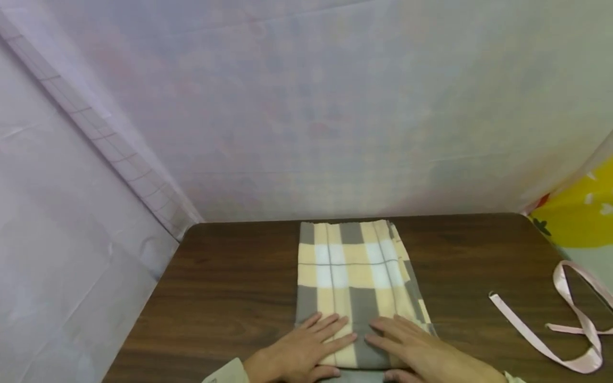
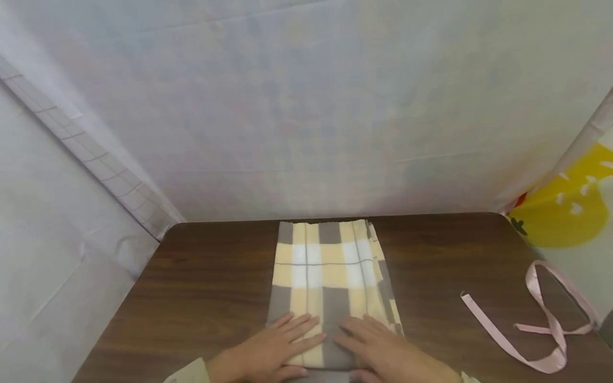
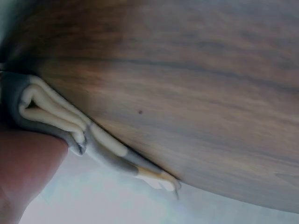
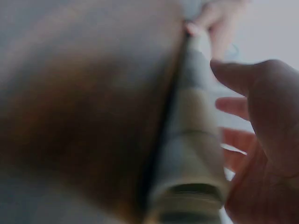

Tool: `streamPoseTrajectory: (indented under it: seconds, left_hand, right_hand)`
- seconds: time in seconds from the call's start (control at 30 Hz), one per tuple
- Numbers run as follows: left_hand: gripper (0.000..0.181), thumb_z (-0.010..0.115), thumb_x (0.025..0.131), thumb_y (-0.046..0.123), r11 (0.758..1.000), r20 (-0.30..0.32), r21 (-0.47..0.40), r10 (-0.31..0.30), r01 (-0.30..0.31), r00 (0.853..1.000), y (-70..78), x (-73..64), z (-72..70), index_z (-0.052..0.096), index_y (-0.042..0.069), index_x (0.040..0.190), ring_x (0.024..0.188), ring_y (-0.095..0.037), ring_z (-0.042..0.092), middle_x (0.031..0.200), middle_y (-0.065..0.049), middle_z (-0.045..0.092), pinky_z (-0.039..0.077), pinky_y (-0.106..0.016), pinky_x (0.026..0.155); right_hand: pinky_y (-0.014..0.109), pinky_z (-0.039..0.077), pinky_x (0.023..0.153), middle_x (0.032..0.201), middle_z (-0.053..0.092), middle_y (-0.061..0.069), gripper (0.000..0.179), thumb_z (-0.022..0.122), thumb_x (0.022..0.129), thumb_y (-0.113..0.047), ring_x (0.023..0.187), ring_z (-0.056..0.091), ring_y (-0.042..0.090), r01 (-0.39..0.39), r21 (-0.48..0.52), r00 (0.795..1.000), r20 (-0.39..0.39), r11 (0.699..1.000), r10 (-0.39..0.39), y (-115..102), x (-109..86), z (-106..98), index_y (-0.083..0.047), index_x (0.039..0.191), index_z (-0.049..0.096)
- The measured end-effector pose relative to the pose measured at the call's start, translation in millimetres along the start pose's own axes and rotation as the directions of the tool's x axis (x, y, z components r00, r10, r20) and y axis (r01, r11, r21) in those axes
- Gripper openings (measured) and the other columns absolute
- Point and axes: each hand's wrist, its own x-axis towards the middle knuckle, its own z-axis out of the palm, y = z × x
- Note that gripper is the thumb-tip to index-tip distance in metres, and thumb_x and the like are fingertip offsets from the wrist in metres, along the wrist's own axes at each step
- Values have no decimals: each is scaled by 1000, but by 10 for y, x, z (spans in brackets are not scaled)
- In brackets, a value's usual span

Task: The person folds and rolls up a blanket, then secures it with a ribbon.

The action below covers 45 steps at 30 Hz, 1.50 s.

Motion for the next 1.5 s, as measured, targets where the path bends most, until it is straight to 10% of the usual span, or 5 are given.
streamPoseTrajectory:
  seconds: [0.13, 0.7, 1.07, 1.5]
  left_hand:
    - [65, 28, 105, 54, 1000, -13, 9, 16, -16, 1000, -33, -36, -19, 13, 25, 160, 151, -23, 19, 165, -7, 17, 26, -47, 119]
    - [65, 29, 105, 54, 999, -60, 29, 27, -25, 998, -41, -51, -1, 14, 24, 160, 151, -22, 21, 165, -7, 19, 28, -46, 118]
    - [52, 41, 104, 48, 916, -249, 400, 95, 13, 964, 68, -120, 40, 46, 21, 148, 136, -16, 47, 151, -2, 47, 41, -35, 109]
    - [45, 46, 105, 32, 982, -220, 186, 32, 10, 975, 84, -139, -54, 47, 14, 147, 131, -17, 53, 144, -3, 55, 48, -31, 102]
  right_hand:
    - [25, -8, 120, 150, 44, 19, 67, 62, 96, -40, 146, 31, 24, 131, -11, 991, -14, 991, -131, 25, -59, 166, -6, 150, 40]
    - [30, -8, 121, 155, 38, 19, 61, 61, 98, -32, 151, 18, 19, 150, 13, 986, -76, 989, -149, 78, -99, 311, -3, 148, 43]
    - [29, -4, 122, 150, 45, 19, 53, 52, 103, -35, 151, 16, 16, 144, -75, 982, -116, 987, -152, 71, -93, 327, -3, 145, 47]
    - [25, -2, 122, 162, 23, 5, 51, 47, 106, -28, 151, 14, 10, 142, -78, 983, -104, 987, -150, 78, -60, 296, -3, 150, 40]
